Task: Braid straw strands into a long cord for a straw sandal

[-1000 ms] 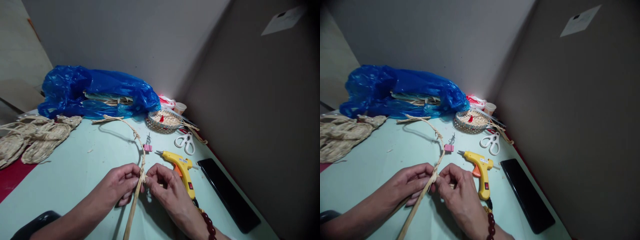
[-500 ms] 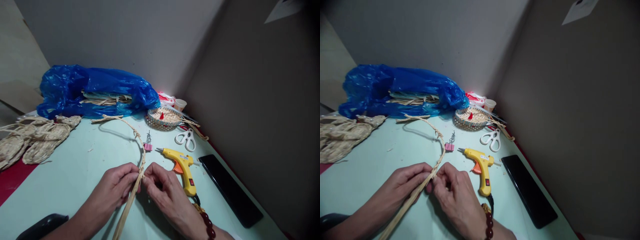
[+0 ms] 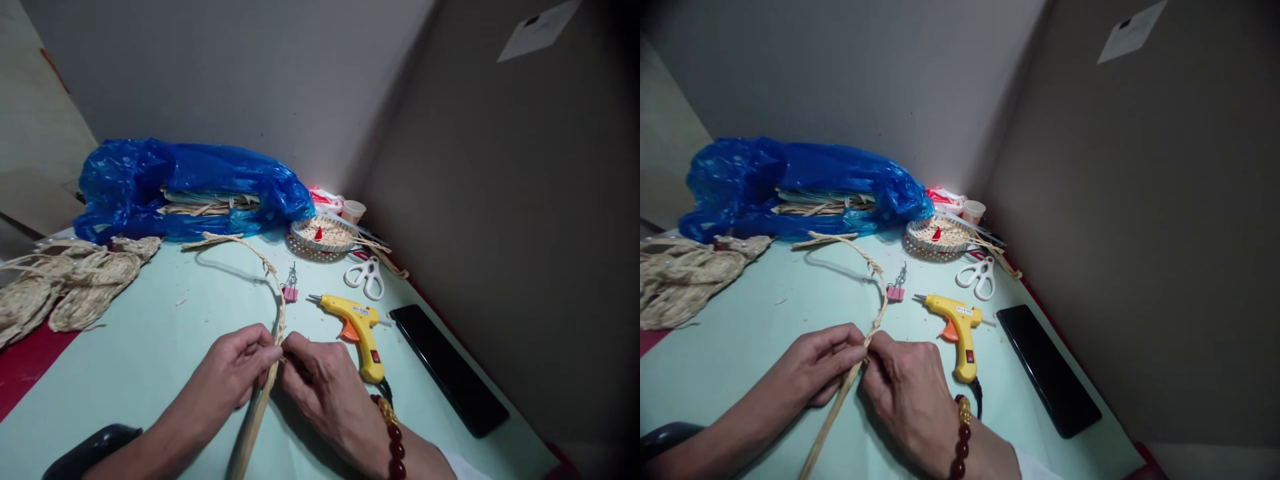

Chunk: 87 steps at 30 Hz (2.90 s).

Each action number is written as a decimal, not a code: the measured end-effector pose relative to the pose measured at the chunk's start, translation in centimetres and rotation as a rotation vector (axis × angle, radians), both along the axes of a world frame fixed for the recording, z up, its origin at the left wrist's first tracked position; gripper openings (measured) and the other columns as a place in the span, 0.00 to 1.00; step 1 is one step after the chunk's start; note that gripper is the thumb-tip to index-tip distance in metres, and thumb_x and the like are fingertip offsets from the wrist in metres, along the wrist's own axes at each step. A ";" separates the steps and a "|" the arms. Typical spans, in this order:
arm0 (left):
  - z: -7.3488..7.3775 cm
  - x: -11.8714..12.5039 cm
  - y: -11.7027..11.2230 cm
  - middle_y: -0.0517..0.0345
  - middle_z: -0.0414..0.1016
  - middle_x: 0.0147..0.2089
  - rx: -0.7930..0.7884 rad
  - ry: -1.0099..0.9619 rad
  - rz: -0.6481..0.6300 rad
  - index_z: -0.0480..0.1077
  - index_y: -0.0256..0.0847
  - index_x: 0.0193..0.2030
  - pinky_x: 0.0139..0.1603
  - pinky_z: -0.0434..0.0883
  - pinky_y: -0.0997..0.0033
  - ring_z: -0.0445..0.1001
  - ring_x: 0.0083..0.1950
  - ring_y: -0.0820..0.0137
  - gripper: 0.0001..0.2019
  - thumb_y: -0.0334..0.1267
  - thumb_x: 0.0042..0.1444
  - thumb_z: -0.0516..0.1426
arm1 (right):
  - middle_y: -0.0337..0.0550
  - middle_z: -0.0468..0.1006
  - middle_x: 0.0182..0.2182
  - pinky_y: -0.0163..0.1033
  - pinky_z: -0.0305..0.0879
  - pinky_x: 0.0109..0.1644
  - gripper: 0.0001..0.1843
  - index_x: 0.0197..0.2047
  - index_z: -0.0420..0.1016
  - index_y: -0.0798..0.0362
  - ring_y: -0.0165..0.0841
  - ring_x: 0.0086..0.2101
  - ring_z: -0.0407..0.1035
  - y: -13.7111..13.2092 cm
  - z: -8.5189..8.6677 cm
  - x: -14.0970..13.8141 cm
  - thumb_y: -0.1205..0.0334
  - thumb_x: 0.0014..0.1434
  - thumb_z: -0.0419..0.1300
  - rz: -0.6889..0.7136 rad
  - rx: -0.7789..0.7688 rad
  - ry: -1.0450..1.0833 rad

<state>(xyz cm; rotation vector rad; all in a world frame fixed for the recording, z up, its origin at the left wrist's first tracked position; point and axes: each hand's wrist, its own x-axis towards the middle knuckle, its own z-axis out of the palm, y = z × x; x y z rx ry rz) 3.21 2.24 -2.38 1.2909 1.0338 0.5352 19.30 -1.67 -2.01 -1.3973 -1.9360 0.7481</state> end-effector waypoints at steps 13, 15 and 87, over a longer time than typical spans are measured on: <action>1.0 0.0 0.5 0.62 0.71 0.28 0.228 0.199 0.042 0.73 0.40 0.27 0.35 0.61 0.73 0.67 0.33 0.69 0.07 0.40 0.51 0.56 | 0.30 0.57 0.19 0.30 0.47 0.25 0.11 0.29 0.64 0.53 0.24 0.21 0.50 0.1 0.8 0.0 0.64 0.64 0.50 -0.056 -0.114 0.117; 0.9 -0.1 0.4 0.62 0.71 0.28 0.330 0.271 0.025 0.72 0.41 0.27 0.35 0.62 0.72 0.68 0.33 0.68 0.08 0.40 0.52 0.55 | 0.30 0.59 0.19 0.30 0.48 0.25 0.12 0.29 0.65 0.54 0.24 0.21 0.52 0.0 1.0 0.0 0.63 0.64 0.51 -0.065 -0.155 0.129; -0.3 0.6 0.3 0.64 0.68 0.19 -0.079 -0.097 0.299 0.71 0.37 0.22 0.24 0.61 0.77 0.64 0.23 0.74 0.13 0.45 0.43 0.64 | 0.46 0.74 0.26 0.45 0.55 0.35 0.06 0.38 0.72 0.60 0.38 0.28 0.63 -1.1 -0.3 -3.5 0.68 0.56 0.58 -0.106 0.592 -0.632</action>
